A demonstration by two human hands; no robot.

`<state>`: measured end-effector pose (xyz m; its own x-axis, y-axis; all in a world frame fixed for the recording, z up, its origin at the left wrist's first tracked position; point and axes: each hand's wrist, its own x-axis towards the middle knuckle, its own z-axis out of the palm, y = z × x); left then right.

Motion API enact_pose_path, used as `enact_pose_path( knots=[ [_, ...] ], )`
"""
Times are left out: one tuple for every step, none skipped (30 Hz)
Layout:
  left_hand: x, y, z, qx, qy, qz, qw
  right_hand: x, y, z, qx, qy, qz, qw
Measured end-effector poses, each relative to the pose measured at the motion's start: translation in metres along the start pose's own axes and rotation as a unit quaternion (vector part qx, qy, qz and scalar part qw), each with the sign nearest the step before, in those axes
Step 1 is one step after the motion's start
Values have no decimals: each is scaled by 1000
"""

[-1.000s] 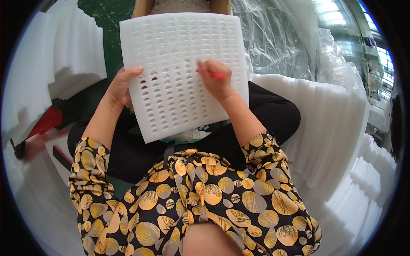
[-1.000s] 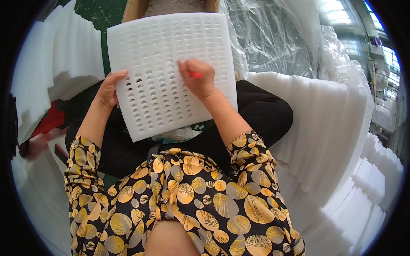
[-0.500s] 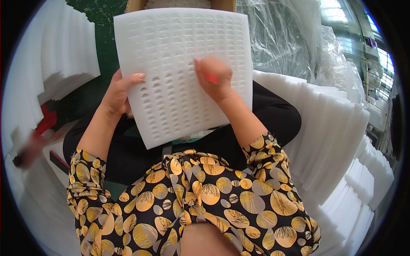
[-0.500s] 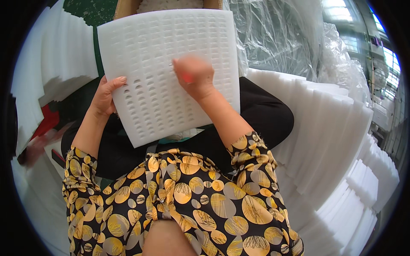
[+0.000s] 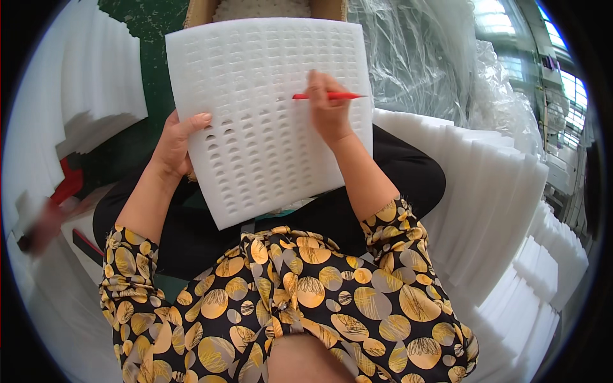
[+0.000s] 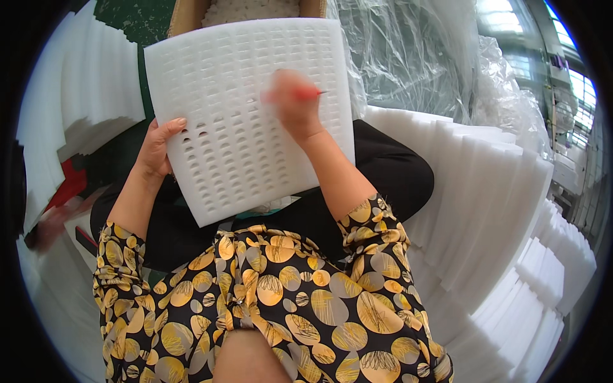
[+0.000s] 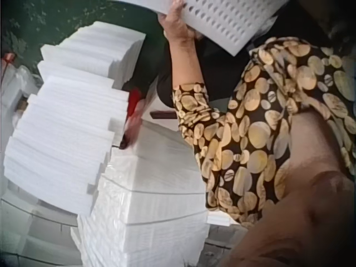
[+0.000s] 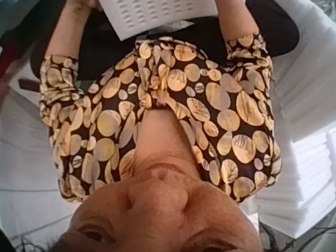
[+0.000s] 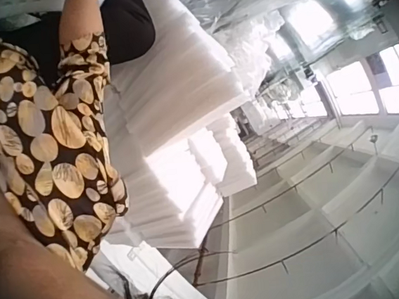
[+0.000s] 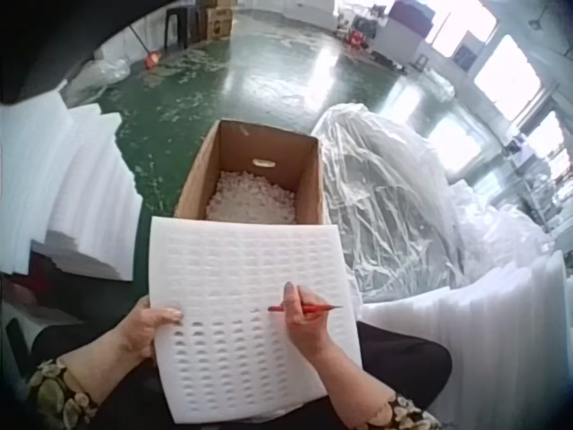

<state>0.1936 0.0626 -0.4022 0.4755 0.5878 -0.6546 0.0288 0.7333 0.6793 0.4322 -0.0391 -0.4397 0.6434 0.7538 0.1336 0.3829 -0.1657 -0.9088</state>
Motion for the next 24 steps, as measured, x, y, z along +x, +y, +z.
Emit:
enact_pose_path(
  knots=[
    [1, -2, -4, -17, 9, -12, 1000, 4, 1, -4, 139, 23, 93, 986],
    [2, -2, -5, -33, 18, -24, 999, 7, 1, -6, 274, 45, 183, 943],
    [1, -1, -3, -33, 16, -25, 999, 6, 1, -4, 273, 46, 184, 943],
    [-1, 1, 0, -25, 5, -20, 999, 5, 1, 0, 236, 39, 117, 964],
    [-3, 4, 4, -16, -6, -14, 1000, 4, 0, 6, 199, 30, 50, 978],
    [-5, 7, 8, -7, -17, -9, 1000, 3, 0, 11, 160, 21, -17, 987],
    [-5, 7, 9, 2, -27, -3, 1000, 3, 1, 13, 120, 12, -83, 989],
    [-5, 7, 7, 2, -25, -3, 1000, 4, 2, 15, 122, 11, -83, 989],
    [-3, 5, 4, -8, -20, -7, 1000, 5, 3, 15, 136, 13, -48, 989],
    [-1, 2, 1, -18, -15, -12, 1000, 6, 5, 16, 150, 15, -13, 989],
    [1, 0, -1, -28, -10, -16, 999, 8, 6, 16, 163, 16, 21, 986],
    [2, -1, -3, -39, -6, -20, 999, 8, 7, 17, 175, 18, 55, 983],
    [1, -1, -4, -39, -5, -19, 999, 8, 4, 18, 175, 17, 55, 983],
    [0, 0, -3, -37, -8, -17, 999, 8, 1, 18, 186, 11, 59, 981],
    [-1, 1, -3, -35, -11, -15, 999, 8, -3, 18, 196, 6, 63, 979],
    [-2, 2, -2, -32, -14, -13, 999, 7, -6, 19, 206, 0, 68, 976],
    [-3, 2, -1, -29, -16, -11, 999, 6, -7, 20, 217, -5, 73, 973],
    [-2, 1, -1, -30, -16, -12, 999, 6, -6, 22, 217, -6, 73, 973],
    [-1, -1, 0, -25, -15, -7, 1000, 6, -4, 25, 178, -21, 45, 983],
    [0, -3, 1, -21, -15, -3, 1000, 5, -2, 28, 139, -35, 16, 990],
    [1, -4, 1, -17, -15, 2, 1000, 5, -1, 30, 99, -49, -13, 994],
    [2, -4, 1, -13, -16, 7, 1000, 5, 0, 32, 59, -63, -43, 995],
    [2, -3, -1, -13, -13, 9, 1000, 6, -4, 33, 61, -66, -45, 995],
    [2, -3, -3, -18, -13, 9, 1000, 7, -9, 32, 117, -55, 0, 992]
  ],
)
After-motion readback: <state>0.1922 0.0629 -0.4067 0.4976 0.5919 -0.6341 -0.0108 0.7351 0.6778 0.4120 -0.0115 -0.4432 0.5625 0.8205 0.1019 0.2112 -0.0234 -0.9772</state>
